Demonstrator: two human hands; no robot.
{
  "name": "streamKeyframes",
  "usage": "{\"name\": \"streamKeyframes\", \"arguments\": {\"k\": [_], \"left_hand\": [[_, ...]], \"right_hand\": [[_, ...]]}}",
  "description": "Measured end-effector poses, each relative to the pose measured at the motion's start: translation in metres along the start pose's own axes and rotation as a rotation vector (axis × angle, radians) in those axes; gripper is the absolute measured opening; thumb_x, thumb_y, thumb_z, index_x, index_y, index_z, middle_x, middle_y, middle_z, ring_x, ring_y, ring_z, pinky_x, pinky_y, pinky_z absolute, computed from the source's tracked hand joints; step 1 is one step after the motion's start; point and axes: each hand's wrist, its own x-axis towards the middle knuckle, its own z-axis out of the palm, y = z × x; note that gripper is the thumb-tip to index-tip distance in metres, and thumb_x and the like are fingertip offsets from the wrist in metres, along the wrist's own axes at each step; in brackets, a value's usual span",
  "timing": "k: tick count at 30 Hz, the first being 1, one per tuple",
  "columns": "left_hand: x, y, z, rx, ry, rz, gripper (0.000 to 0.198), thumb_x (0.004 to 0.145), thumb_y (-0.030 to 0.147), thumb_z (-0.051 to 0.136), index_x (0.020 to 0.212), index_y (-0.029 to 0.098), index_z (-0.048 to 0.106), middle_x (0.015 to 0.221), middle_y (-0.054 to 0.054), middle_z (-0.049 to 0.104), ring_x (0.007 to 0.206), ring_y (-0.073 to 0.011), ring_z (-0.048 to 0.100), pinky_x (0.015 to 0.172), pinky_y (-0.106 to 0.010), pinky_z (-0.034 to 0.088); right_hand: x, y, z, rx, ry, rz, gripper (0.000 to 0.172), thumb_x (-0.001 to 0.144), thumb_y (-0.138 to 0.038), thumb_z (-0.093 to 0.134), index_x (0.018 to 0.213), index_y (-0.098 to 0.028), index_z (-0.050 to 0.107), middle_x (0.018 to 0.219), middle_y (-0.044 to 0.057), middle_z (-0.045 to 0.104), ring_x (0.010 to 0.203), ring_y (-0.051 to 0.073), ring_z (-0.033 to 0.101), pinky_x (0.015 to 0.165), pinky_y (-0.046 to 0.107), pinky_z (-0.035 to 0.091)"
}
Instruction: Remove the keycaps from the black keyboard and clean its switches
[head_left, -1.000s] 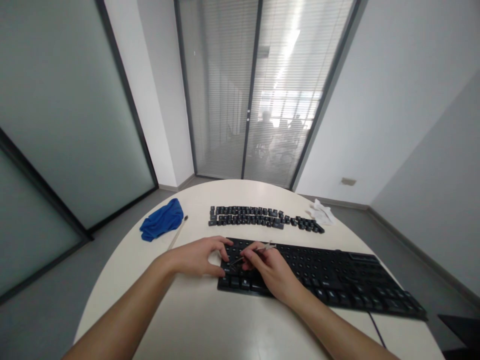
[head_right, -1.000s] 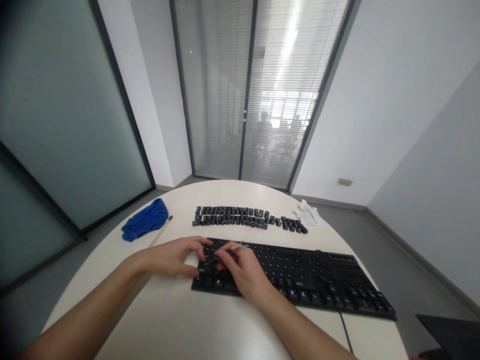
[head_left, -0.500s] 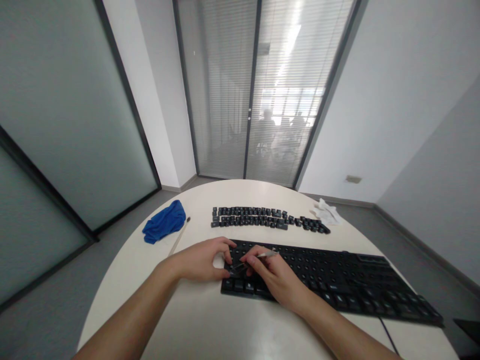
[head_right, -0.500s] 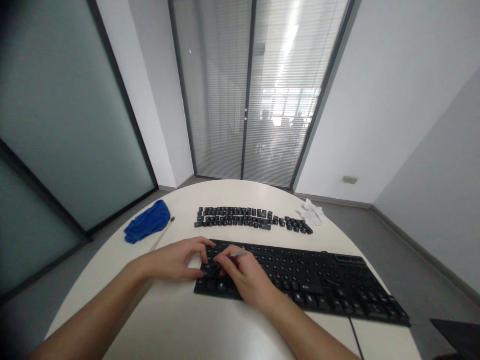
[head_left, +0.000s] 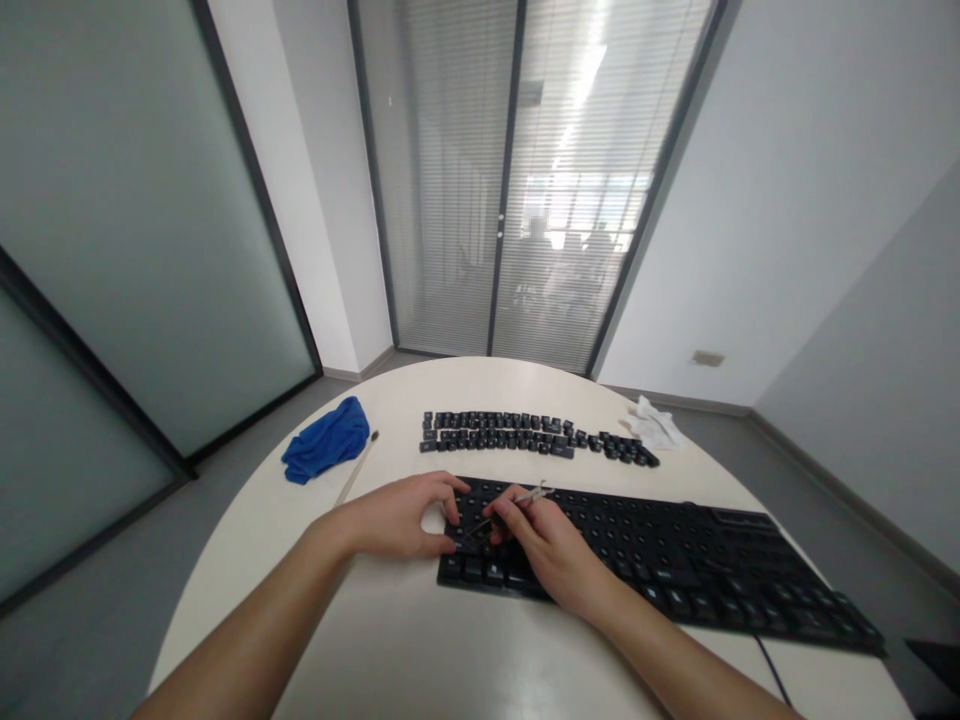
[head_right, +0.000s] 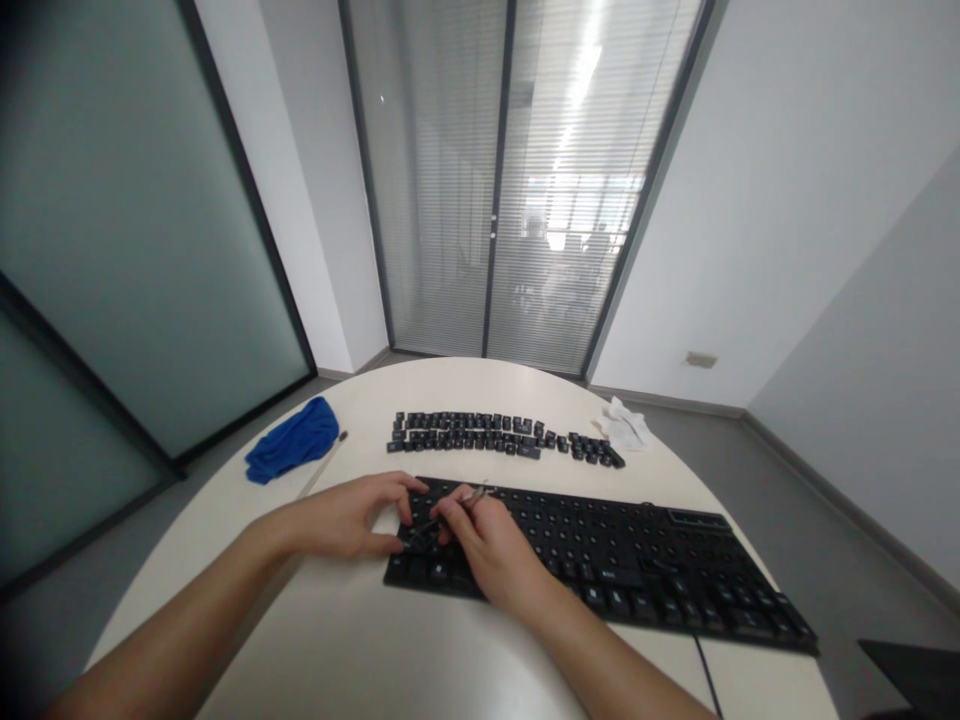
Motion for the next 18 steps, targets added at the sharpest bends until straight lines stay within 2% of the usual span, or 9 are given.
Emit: {"name": "streamKeyframes", "arguments": {"k": [9,14,18], "left_hand": [[0.0,0.0,0.001,-0.009,0.006,-0.007,0.019,0.072,0.024,0.074,0.089,0.021,0.065,0.13,-0.007,0.058,0.121,-0.0254,0.055,0.106,-0.035,0.039],[0.001,0.0,0.001,0.012,0.015,0.013,0.023,0.072,0.025,0.074,0.093,0.022,0.066,0.131,-0.007,0.058,0.121,-0.0252,0.055,0.106,-0.035,0.039],[0.002,-0.001,0.001,0.046,0.03,0.022,0.025,0.072,0.026,0.075,0.095,0.022,0.066,0.13,-0.007,0.06,0.119,-0.0254,0.056,0.105,-0.035,0.04]], "right_hand": [[-0.002,-0.006,-0.001,-0.032,0.004,-0.015,0.035,0.098,-0.044,0.045,0.083,-0.018,0.063,0.074,0.002,0.065,0.074,0.018,0.061,0.072,0.028,0.046],[-0.003,-0.014,-0.002,-0.08,-0.03,-0.026,0.025,0.095,-0.035,0.052,0.08,-0.018,0.063,0.074,0.001,0.065,0.072,0.016,0.06,0.069,0.027,0.045],[-0.006,-0.018,-0.002,-0.116,-0.029,-0.076,0.018,0.095,-0.029,0.054,0.085,-0.019,0.066,0.081,0.003,0.067,0.079,0.017,0.062,0.075,0.028,0.047]]}}
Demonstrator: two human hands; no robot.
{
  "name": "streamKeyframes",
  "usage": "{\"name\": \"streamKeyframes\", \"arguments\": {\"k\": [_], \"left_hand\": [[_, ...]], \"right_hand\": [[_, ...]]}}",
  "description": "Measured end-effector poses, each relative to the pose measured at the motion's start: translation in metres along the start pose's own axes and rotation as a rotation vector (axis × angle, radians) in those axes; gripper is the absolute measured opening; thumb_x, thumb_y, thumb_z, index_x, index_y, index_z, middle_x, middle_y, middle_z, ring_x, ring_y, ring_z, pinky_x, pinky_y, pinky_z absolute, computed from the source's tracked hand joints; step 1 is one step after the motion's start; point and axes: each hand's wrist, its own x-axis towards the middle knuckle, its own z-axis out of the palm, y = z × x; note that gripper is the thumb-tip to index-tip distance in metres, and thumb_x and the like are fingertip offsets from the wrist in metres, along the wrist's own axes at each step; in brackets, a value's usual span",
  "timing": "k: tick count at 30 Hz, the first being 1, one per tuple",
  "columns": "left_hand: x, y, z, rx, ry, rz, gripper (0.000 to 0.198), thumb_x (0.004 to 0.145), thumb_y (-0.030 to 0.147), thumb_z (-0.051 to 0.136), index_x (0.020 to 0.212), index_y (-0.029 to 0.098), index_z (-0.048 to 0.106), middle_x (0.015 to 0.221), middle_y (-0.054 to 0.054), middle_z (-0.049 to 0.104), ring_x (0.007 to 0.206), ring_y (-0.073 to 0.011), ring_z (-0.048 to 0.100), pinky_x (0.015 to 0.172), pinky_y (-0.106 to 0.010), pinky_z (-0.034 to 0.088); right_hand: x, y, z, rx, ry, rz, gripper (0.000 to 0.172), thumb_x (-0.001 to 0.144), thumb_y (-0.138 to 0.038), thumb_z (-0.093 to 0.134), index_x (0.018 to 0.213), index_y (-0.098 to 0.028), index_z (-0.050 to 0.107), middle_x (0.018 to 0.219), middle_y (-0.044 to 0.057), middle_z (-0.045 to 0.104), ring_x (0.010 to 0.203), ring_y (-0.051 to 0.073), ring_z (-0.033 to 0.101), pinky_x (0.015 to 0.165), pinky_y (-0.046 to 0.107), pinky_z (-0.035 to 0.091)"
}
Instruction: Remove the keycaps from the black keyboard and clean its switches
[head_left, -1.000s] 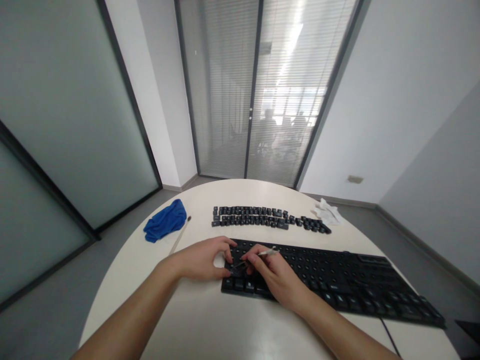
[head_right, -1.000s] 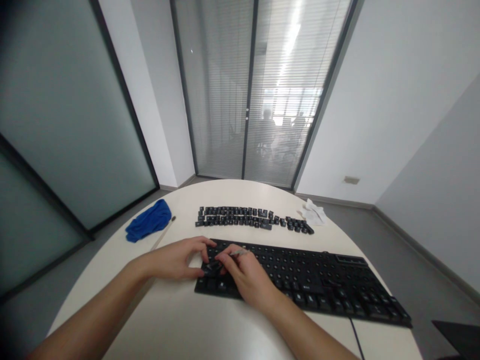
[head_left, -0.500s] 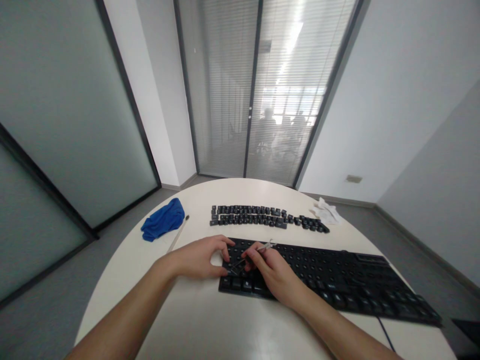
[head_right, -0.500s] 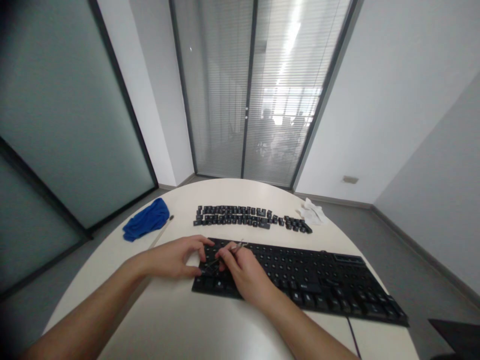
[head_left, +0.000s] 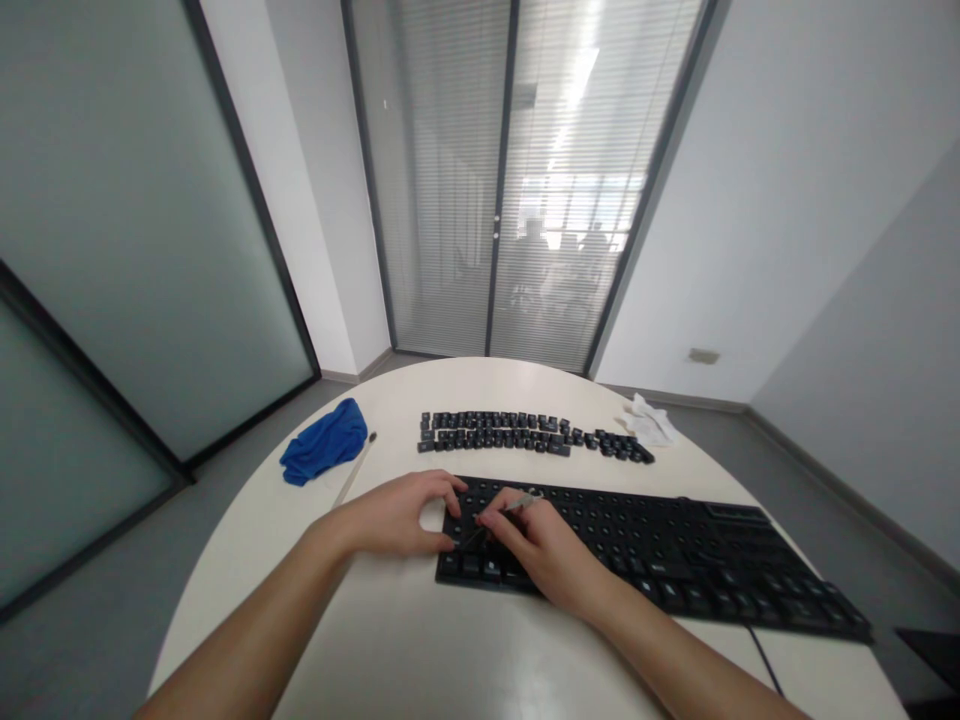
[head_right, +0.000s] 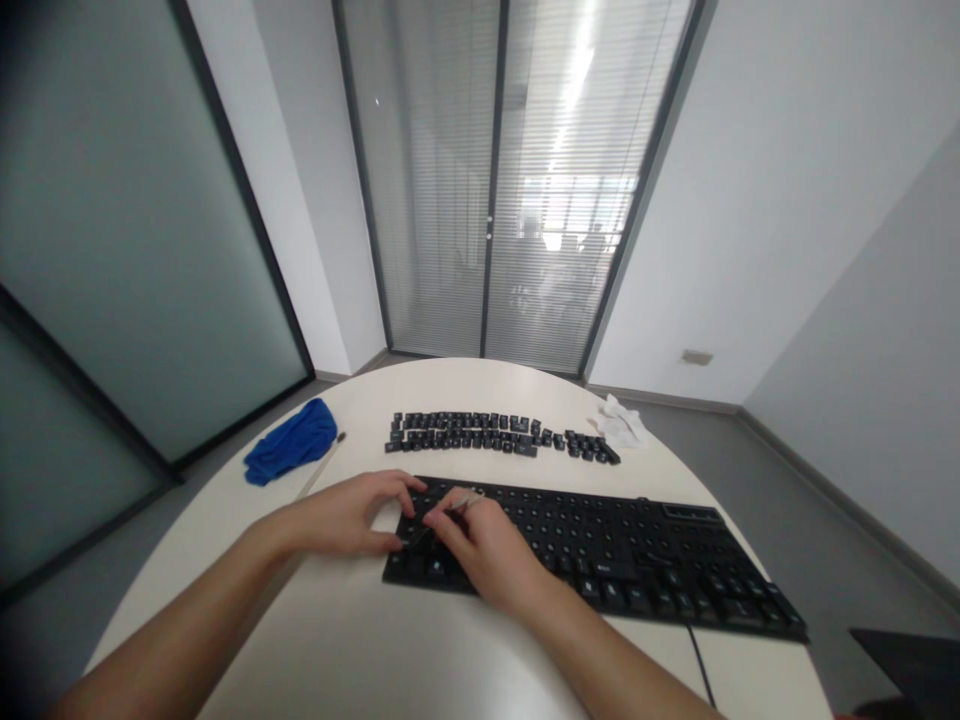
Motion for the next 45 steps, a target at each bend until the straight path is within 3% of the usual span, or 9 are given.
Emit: {"name": "streamKeyframes", "arguments": {"k": [8,14,20,26,39,45], "left_hand": [[0.001,0.0,0.0,0.047,0.019,0.025,0.024,0.069,0.024,0.076,0.091,0.021,0.065,0.129,-0.006,0.061,0.118,-0.0255,0.057,0.103,-0.034,0.041],[-0.001,-0.003,0.001,-0.025,-0.004,0.021,0.025,0.068,0.02,0.074,0.092,0.021,0.065,0.131,-0.007,0.059,0.12,-0.025,0.056,0.105,-0.034,0.039],[-0.001,-0.003,-0.002,-0.058,-0.046,-0.028,0.022,0.068,0.016,0.074,0.089,0.021,0.068,0.137,-0.006,0.056,0.125,-0.0252,0.054,0.109,-0.035,0.036],[-0.001,-0.005,-0.004,-0.073,-0.08,-0.023,0.011,0.071,0.02,0.075,0.082,0.022,0.073,0.139,-0.005,0.055,0.122,-0.0248,0.057,0.107,-0.032,0.038],[-0.001,-0.005,-0.003,-0.105,-0.062,-0.011,0.015,0.068,0.014,0.074,0.081,0.022,0.073,0.136,-0.005,0.056,0.121,-0.0251,0.056,0.107,-0.034,0.038],[-0.002,-0.005,-0.002,-0.109,-0.057,-0.003,0.015,0.068,0.012,0.073,0.08,0.021,0.073,0.131,-0.006,0.059,0.123,-0.0243,0.055,0.107,-0.033,0.038]], "right_hand": [[-0.007,0.001,-0.01,-0.124,-0.137,-0.206,0.015,0.095,-0.026,0.057,0.102,-0.022,0.069,0.101,0.005,0.067,0.097,0.018,0.062,0.088,0.03,0.048],[-0.007,0.007,-0.008,-0.027,-0.043,-0.003,0.016,0.089,-0.027,0.065,0.103,-0.02,0.064,0.089,0.002,0.07,0.078,0.016,0.065,0.072,0.027,0.05],[-0.008,-0.001,-0.008,-0.107,-0.001,-0.056,0.015,0.094,-0.026,0.055,0.096,-0.019,0.068,0.087,0.004,0.07,0.081,0.017,0.064,0.075,0.028,0.048],[-0.007,0.001,-0.006,-0.095,0.03,-0.018,0.016,0.092,-0.029,0.059,0.094,-0.02,0.072,0.083,0.004,0.072,0.072,0.017,0.063,0.066,0.028,0.046],[-0.001,0.013,0.006,-0.089,0.184,0.105,0.026,0.093,-0.039,0.055,0.087,-0.017,0.067,0.072,0.003,0.065,0.066,0.019,0.057,0.063,0.029,0.043],[0.001,0.02,0.007,-0.046,0.18,0.151,0.025,0.091,-0.04,0.057,0.096,-0.018,0.066,0.069,0.002,0.064,0.062,0.018,0.056,0.059,0.028,0.041]]}}
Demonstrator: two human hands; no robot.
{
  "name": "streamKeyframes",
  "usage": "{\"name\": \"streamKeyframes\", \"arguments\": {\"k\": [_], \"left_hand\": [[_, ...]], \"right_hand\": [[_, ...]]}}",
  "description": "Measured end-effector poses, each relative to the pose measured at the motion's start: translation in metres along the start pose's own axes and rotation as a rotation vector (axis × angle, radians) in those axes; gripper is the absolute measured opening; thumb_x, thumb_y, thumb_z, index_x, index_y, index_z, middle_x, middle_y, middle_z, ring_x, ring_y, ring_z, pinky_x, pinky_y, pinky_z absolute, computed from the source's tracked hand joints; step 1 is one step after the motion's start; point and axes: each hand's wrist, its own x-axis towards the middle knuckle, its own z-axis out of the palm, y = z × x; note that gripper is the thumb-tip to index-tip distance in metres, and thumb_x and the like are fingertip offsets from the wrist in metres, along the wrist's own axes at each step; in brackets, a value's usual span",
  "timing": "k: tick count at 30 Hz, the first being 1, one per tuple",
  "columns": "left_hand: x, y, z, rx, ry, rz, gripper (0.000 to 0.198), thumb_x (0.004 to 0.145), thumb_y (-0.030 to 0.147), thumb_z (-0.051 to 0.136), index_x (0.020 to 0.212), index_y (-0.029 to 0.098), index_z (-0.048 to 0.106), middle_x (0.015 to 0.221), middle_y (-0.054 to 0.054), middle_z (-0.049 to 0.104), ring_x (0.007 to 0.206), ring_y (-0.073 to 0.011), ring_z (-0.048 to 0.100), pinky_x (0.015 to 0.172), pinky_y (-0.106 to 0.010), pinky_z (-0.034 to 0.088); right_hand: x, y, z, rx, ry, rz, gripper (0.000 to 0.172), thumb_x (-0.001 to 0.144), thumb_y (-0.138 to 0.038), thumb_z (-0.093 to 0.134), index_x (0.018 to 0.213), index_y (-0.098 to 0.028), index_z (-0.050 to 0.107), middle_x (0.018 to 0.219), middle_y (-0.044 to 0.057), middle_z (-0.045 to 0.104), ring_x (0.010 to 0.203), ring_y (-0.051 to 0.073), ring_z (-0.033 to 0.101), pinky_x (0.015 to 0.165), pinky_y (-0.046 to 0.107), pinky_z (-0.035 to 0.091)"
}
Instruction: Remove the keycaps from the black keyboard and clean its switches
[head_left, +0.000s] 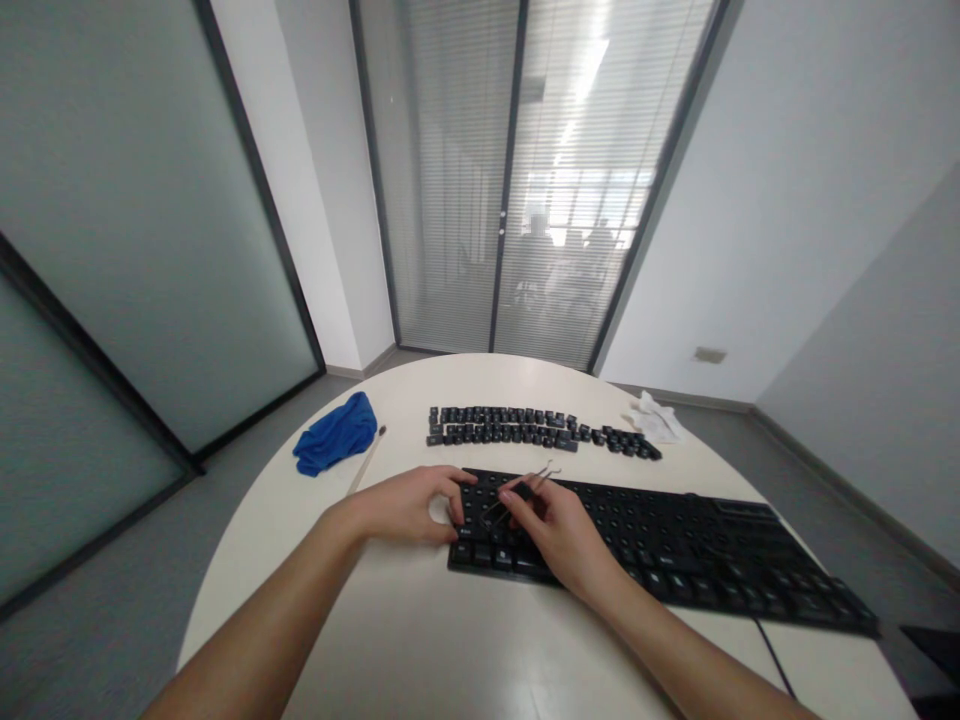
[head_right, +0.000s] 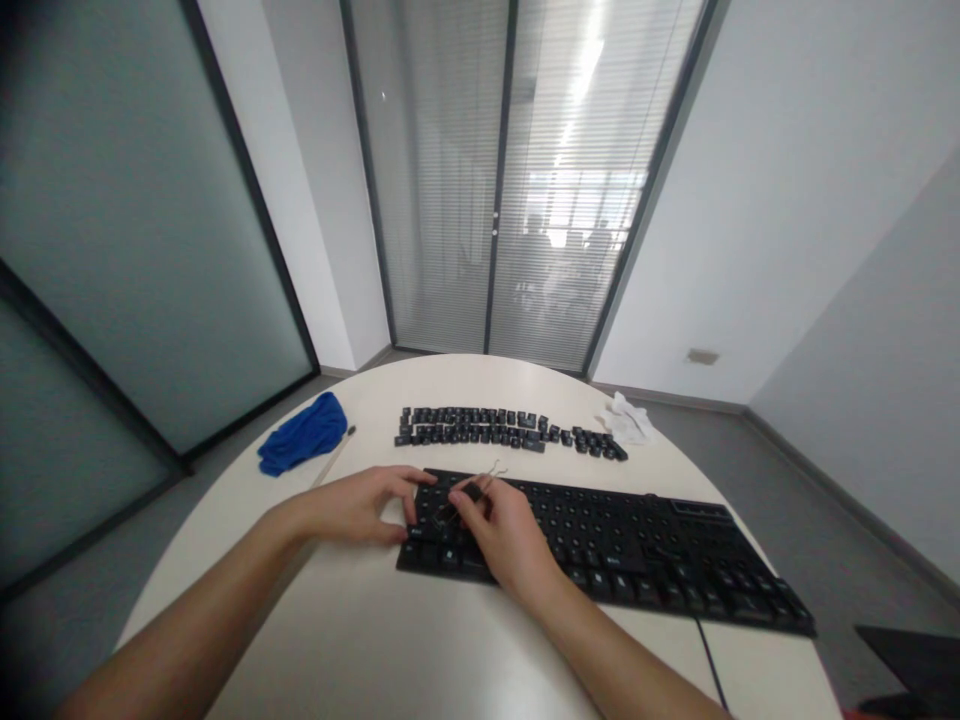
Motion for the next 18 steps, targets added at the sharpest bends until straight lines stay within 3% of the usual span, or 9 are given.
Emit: {"name": "streamKeyframes", "arguments": {"k": [3,5,9,18], "left_hand": [[0.0001,-0.0003,0.0,0.0,-0.005,-0.002,0.014,0.068,0.013,0.074,0.079,0.021,0.072,0.132,-0.006,0.058,0.122,-0.024,0.056,0.107,-0.034,0.038],[0.0001,-0.0006,-0.0003,0.004,-0.008,-0.006,0.014,0.068,0.013,0.074,0.08,0.021,0.072,0.133,-0.005,0.057,0.122,-0.0237,0.056,0.107,-0.034,0.038],[0.0002,-0.0003,-0.0009,-0.002,-0.007,0.013,0.012,0.069,0.014,0.074,0.079,0.021,0.072,0.134,-0.005,0.058,0.124,-0.0239,0.054,0.107,-0.033,0.038],[0.0,-0.0001,-0.001,-0.002,0.001,0.01,0.011,0.068,0.015,0.075,0.078,0.02,0.072,0.136,-0.006,0.056,0.122,-0.0253,0.056,0.107,-0.035,0.038]], "right_hand": [[-0.0023,-0.0022,-0.0008,0.041,-0.025,0.009,0.023,0.09,-0.036,0.059,0.103,-0.018,0.062,0.067,0.0,0.063,0.06,0.017,0.056,0.059,0.027,0.041],[-0.0046,-0.005,-0.0016,0.09,-0.044,-0.03,0.021,0.094,-0.038,0.054,0.097,-0.019,0.06,0.072,0.001,0.064,0.067,0.018,0.06,0.065,0.028,0.045],[-0.0062,-0.0084,-0.0031,0.192,-0.065,-0.092,0.036,0.1,-0.044,0.039,0.089,-0.018,0.06,0.083,0.004,0.066,0.08,0.018,0.065,0.079,0.03,0.048],[-0.0029,-0.0072,-0.0044,0.176,-0.065,-0.08,0.039,0.099,-0.05,0.041,0.086,-0.018,0.061,0.08,0.004,0.066,0.078,0.019,0.065,0.079,0.03,0.048]]}}
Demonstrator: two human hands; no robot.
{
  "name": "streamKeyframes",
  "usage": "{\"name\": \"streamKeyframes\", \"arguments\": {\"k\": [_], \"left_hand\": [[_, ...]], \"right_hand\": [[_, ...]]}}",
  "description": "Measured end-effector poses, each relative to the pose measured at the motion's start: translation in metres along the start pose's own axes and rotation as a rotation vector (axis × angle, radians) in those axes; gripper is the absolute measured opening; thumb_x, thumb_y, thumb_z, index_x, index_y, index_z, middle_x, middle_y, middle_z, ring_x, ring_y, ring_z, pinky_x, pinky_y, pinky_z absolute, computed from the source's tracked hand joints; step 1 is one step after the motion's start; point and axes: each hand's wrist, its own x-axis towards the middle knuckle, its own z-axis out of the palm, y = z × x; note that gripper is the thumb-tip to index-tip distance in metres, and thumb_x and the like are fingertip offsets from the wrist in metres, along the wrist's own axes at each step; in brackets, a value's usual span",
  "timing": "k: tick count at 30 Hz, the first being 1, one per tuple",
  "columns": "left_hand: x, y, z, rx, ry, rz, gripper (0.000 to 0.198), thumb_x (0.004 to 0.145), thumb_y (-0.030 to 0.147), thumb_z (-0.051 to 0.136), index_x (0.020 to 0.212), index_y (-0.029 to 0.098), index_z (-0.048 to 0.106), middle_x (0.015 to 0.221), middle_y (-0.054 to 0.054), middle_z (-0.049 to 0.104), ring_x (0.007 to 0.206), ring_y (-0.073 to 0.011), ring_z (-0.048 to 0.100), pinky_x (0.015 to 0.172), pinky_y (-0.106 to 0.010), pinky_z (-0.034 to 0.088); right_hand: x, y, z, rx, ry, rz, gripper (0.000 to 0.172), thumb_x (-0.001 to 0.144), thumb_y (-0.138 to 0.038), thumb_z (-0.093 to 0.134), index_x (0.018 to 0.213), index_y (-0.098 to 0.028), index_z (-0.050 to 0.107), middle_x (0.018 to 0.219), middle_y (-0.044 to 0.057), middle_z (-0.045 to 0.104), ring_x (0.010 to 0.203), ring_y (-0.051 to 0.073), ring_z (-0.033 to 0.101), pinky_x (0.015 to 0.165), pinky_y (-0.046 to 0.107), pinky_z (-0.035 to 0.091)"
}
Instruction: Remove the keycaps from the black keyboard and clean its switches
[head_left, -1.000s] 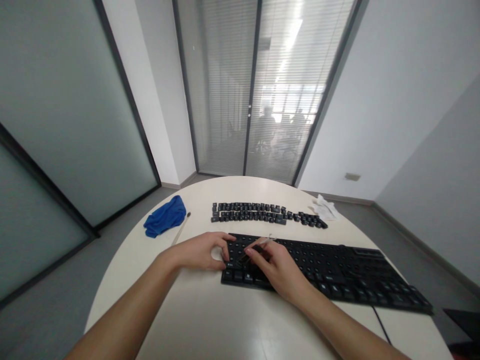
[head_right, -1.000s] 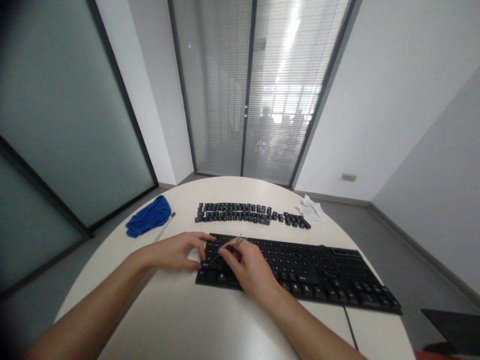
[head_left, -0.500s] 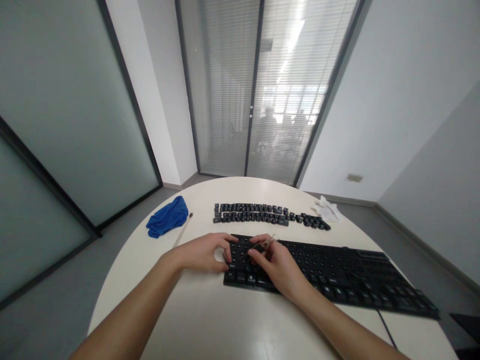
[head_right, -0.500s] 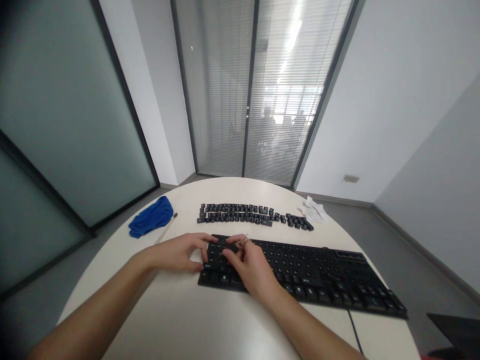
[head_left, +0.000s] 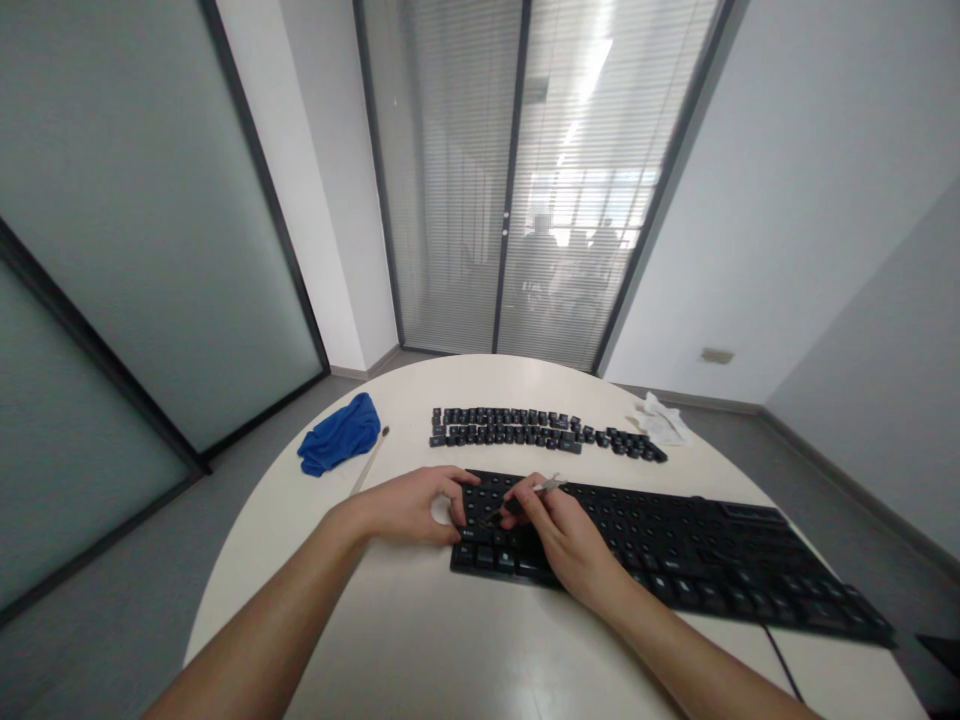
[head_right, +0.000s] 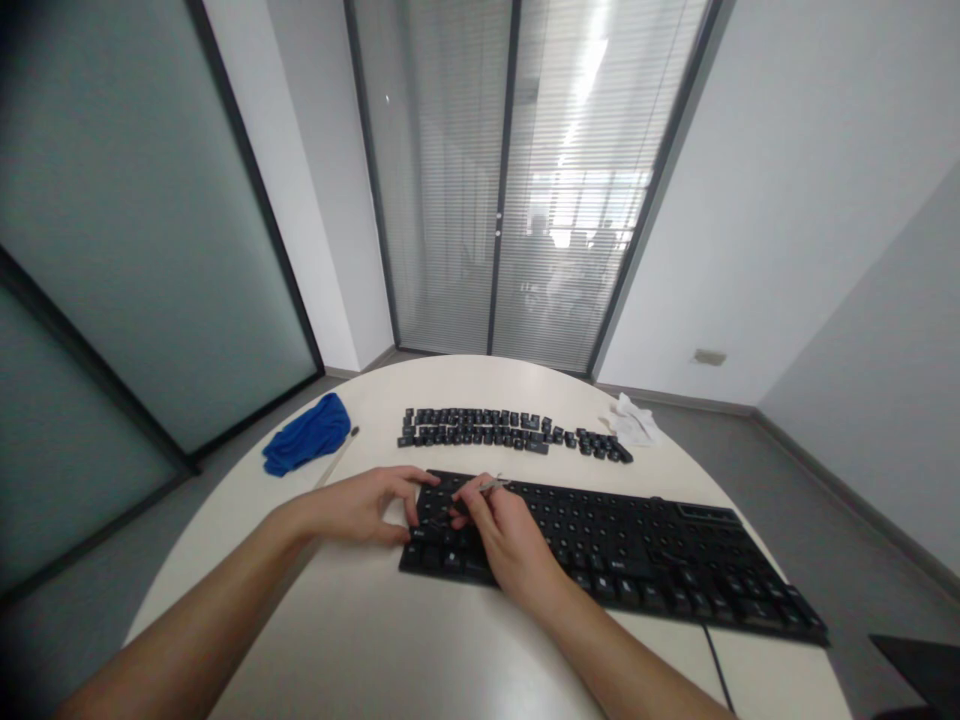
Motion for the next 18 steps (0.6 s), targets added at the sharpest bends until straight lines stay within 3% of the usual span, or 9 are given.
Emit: {"name": "streamKeyframes", "arguments": {"k": [18], "left_hand": [[-0.0008,-0.0015,0.002,-0.002,-0.002,-0.03,0.012,0.068,0.015,0.075,0.078,0.02,0.072,0.135,-0.005,0.055,0.124,-0.0247,0.054,0.11,-0.034,0.036]], "right_hand": [[-0.0009,0.0013,0.0007,0.035,-0.027,-0.015,0.038,0.099,-0.051,0.042,0.088,-0.018,0.059,0.083,0.003,0.064,0.077,0.018,0.064,0.077,0.029,0.049]]}}
